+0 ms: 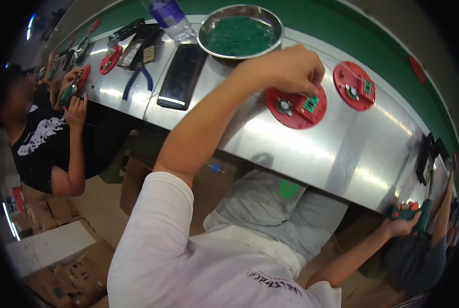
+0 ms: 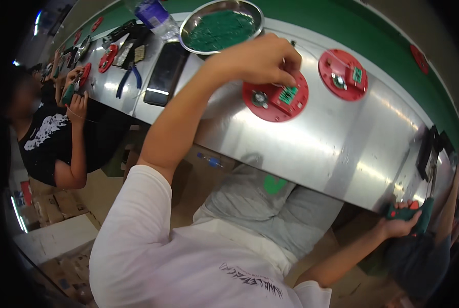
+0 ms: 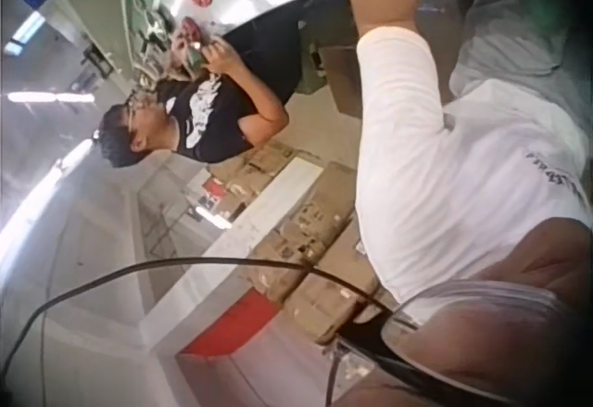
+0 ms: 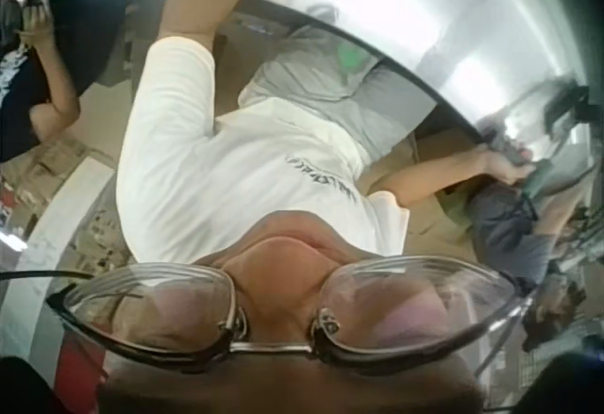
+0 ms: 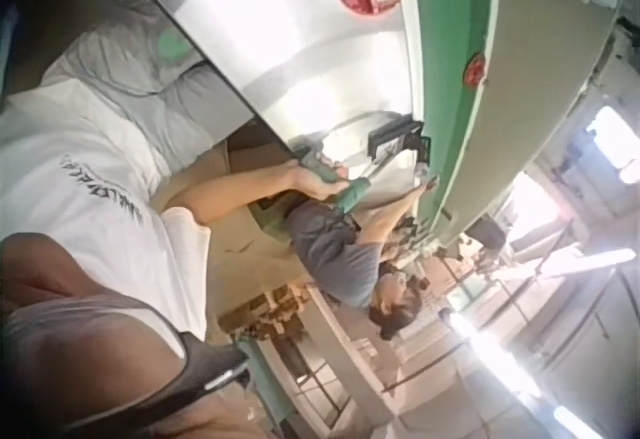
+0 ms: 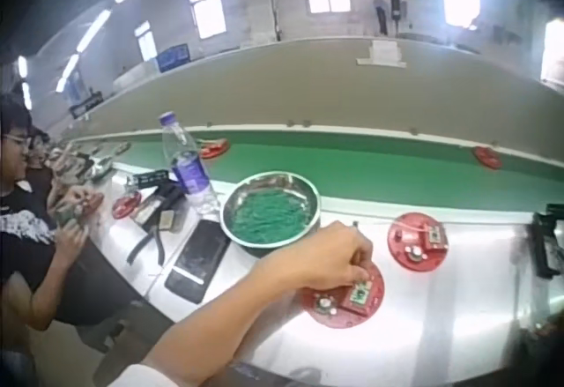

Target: Soldering components onto small red circuit boards on an industrial assembly line.

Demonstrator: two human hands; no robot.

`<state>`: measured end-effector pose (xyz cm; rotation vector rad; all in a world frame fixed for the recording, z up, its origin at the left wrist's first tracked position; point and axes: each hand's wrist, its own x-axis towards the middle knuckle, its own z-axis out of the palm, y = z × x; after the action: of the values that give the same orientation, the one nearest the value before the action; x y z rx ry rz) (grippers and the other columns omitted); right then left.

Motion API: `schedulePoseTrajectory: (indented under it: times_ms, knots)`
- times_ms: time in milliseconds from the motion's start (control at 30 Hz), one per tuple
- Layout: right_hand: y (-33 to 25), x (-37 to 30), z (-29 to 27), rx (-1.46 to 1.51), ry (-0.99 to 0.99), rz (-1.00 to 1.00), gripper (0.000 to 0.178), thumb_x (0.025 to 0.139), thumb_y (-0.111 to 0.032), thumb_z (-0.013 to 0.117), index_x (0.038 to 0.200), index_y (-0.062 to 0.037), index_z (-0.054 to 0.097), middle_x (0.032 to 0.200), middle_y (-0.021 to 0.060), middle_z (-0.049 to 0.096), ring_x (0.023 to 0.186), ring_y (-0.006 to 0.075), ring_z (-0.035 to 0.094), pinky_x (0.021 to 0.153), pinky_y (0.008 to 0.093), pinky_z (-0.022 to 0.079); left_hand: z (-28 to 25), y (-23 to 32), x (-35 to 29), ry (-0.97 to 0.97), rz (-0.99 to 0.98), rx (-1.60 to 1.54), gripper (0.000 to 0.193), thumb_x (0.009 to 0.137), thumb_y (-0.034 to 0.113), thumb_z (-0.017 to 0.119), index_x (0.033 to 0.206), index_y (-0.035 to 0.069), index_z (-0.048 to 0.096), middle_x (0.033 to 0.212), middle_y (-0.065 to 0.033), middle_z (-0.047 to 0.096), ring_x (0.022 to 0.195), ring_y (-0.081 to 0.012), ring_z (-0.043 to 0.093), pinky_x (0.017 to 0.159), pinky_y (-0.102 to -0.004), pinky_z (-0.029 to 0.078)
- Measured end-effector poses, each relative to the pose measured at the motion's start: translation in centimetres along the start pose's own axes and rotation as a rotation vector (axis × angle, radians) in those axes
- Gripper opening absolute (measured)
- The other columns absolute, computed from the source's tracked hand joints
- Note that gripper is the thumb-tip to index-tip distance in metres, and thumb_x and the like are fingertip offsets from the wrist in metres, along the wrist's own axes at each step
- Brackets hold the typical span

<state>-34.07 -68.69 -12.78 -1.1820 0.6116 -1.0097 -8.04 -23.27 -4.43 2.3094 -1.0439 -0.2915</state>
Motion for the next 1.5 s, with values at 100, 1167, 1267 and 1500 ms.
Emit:
schedulePoseTrajectory:
  times_ms: [100,1167,1267,1500]
  knots:
    - [0.0,0.3,-1.1,0.028,-0.038,-0.004,0.043,0.101,-0.039,0.049,0.111,0.0009,0.060,0.089,0.0062,0.056,0.069,0.0148,0.051,0.059,0.0283,0.042,1.8,1.1,0.4,0.093,-0.030,-0.002,0.025,0.081,0.023,0.076,0.081,0.000,0.068,0.080,-0.0204,0.068,0.078,-0.0360,0.068,0.072,-0.0424,0.053]
    - [-0.8,-2.4,0.3,-0.040,-0.324,-0.069,0.042,0.102,-0.036,0.044,0.114,0.0023,0.059,0.085,0.0095,0.062,0.056,0.0094,0.051,0.045,0.0242,0.042,-7.1,-5.3,-3.5,1.085,-0.055,-0.424,0.012,0.092,0.001,0.060,0.102,-0.002,0.068,0.083,-0.0100,0.074,0.069,-0.0107,0.067,0.064,-0.0245,0.053]
    - [-1.8,-6.4,4.0,-0.066,-0.443,-0.057,0.039,0.100,-0.034,0.048,0.112,0.0025,0.058,0.094,0.0137,0.065,0.049,0.0115,0.052,0.042,0.0255,0.043,-5.6,-3.8,-3.5,0.989,0.030,-0.300,0.016,0.093,0.002,0.058,0.103,-0.002,0.069,0.078,-0.0066,0.071,0.069,-0.0097,0.064,0.066,-0.0247,0.051]
    - [-1.1,-14.9,10.5,-0.036,-0.756,0.002,0.051,0.093,-0.036,0.063,0.117,0.0087,0.053,0.098,0.0180,0.060,0.052,0.0165,0.058,0.043,0.0281,0.044,4.1,2.6,-3.7,0.695,0.341,0.059,0.006,0.076,0.004,0.069,0.081,0.002,0.067,0.072,-0.0111,0.066,0.059,-0.0239,0.064,0.054,-0.0340,0.050]
